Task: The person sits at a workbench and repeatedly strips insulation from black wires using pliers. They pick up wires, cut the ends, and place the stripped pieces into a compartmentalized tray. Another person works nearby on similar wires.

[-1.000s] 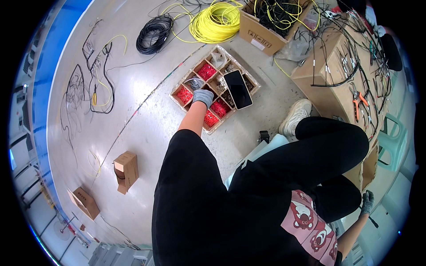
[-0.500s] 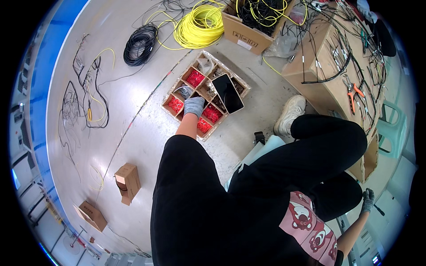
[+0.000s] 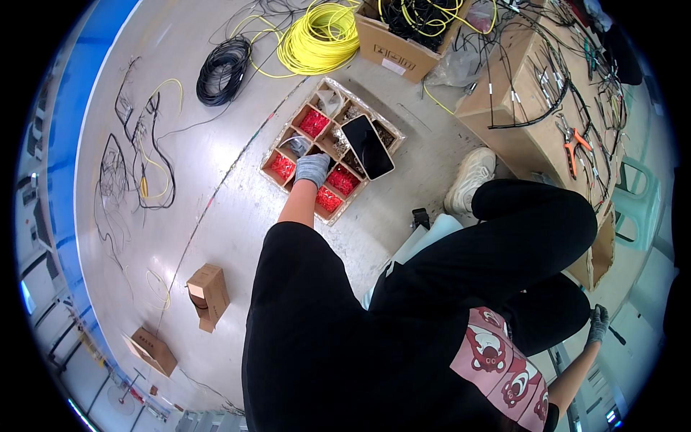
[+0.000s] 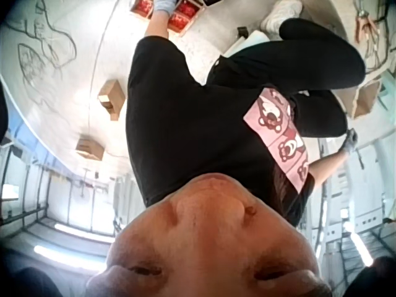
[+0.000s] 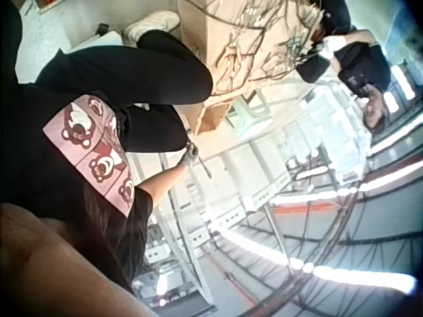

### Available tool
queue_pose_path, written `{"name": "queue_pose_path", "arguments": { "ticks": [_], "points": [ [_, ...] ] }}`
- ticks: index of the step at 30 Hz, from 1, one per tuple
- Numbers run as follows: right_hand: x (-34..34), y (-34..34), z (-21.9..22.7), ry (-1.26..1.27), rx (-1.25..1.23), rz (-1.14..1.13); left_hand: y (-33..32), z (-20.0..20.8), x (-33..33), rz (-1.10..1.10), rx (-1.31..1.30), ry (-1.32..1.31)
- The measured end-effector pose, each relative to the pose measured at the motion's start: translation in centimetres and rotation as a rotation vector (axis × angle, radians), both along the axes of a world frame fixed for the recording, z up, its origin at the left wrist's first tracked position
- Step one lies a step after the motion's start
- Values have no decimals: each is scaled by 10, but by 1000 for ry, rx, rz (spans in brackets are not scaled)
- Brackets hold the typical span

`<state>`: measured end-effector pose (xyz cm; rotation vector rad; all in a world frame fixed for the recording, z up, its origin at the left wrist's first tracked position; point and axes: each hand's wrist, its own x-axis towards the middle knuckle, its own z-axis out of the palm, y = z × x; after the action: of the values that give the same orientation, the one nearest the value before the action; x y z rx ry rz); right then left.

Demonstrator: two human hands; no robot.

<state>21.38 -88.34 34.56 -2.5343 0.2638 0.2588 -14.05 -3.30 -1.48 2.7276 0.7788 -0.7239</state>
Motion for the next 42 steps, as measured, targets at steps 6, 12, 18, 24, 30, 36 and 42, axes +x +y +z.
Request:
{"name": "queue_pose_path", "arguments": {
  "ticks": [6,12,18,24,30,36,42],
  "points": [
    [20,3,-11,25,-87,60,9,28,-29,251,69,-87],
    [32,47,-18,84,-112,101,6,29,-16,128,-53,-139],
    [37,29,-2,94,-38,102,5,18,-9,77,-78,10],
    [12,0,-4,119,-263,80,4,46,-37,528,-270,-167],
    [35,13,-12,130,-147,88,20,21,-15,416,-490,45],
    [52,14,-17,146,-34,51,15,5,30,446,-265,417],
    [43,23,-39,130,-116,70,8,17,34,569,-127,388]
  ]
}}
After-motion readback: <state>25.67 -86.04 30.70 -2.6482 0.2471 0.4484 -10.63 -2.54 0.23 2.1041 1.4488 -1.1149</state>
